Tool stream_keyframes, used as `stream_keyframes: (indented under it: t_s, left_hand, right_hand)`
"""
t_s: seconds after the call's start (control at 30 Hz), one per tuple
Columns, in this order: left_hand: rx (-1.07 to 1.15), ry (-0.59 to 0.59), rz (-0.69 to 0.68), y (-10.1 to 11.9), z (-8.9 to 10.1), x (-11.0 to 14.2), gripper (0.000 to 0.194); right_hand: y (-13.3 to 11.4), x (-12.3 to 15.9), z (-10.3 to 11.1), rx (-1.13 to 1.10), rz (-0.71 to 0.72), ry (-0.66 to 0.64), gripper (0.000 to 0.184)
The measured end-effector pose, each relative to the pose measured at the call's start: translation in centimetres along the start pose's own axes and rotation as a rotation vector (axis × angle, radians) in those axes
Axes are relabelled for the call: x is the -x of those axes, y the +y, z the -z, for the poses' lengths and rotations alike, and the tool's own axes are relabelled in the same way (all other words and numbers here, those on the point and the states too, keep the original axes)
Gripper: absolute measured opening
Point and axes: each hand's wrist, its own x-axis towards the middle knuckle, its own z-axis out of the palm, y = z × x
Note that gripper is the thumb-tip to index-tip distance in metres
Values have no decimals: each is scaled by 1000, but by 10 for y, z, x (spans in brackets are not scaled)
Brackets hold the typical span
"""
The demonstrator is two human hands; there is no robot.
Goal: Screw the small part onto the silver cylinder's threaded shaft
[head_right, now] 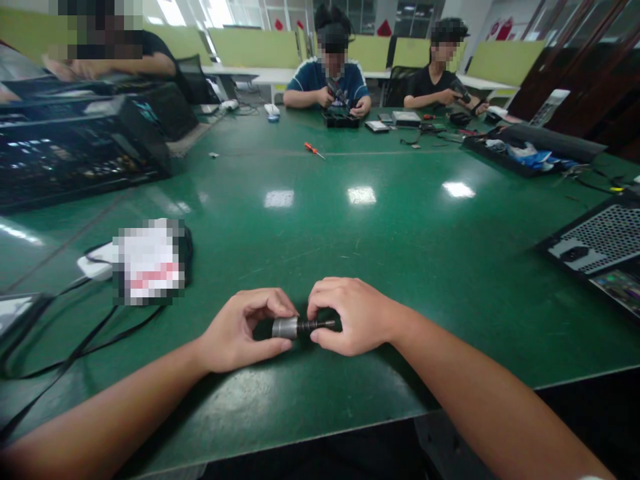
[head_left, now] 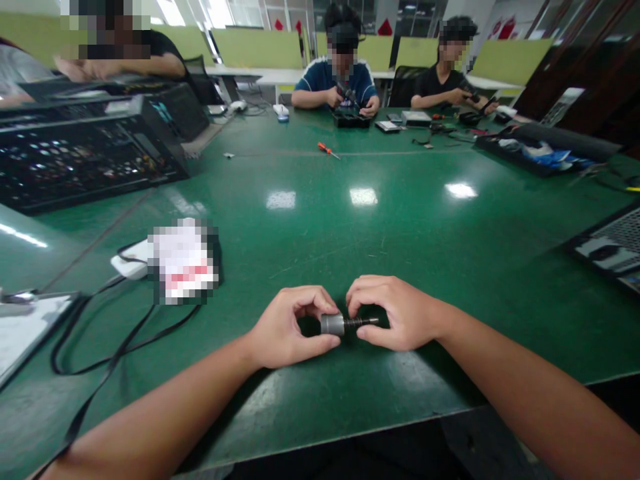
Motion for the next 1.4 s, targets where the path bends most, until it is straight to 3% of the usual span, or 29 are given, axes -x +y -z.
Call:
stream_keyframes:
  t_s: [0.7, 1.4]
  left_hand:
    - [-36, -29, 97, -1, -3, 0, 24]
    - [-144, 4, 38, 1, -1, -2, 19]
  right_hand:
    - [4, -2, -7, 68, 18, -9, 8]
    - [4, -1, -5, 108, 32, 39, 13]
